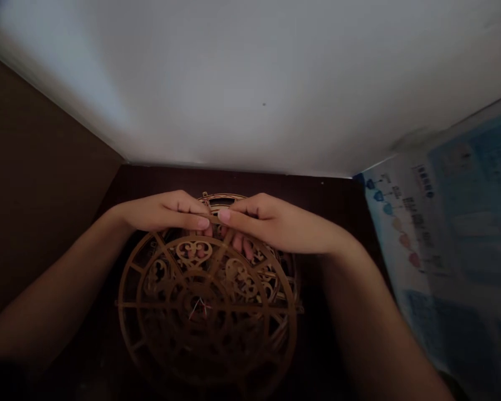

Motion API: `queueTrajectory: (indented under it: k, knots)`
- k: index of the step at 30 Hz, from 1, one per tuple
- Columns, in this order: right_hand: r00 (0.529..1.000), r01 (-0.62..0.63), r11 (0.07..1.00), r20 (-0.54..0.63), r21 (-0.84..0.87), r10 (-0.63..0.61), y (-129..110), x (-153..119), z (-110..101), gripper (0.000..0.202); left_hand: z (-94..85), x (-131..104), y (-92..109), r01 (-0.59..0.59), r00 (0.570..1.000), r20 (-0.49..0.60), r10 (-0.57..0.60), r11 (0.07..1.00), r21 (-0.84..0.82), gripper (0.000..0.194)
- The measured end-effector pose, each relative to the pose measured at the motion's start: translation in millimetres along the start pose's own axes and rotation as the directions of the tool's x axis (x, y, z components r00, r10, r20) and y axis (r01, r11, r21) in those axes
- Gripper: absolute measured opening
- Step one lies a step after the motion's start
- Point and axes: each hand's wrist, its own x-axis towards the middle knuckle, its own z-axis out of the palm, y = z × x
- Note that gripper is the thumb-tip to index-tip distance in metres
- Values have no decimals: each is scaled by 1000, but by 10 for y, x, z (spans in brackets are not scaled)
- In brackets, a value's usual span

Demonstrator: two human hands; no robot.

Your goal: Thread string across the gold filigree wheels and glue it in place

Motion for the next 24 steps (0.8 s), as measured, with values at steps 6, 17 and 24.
queueTrajectory:
  k: [6,17,24]
  knots:
    - [991,-62,998,119,13,60,-16,-194,-220,35,-38,-43,23,68,997,-26,-75,975,-212,29]
    - [992,4,997,126,71,-13,29,-50,-74,43,16,-29,64,8,1000,-4,-8,999,-43,46]
    - [986,-10,1000,166,20,6,3,-217,-227,35,-6,-34,42,16,997,-78,-16,1000,0,45]
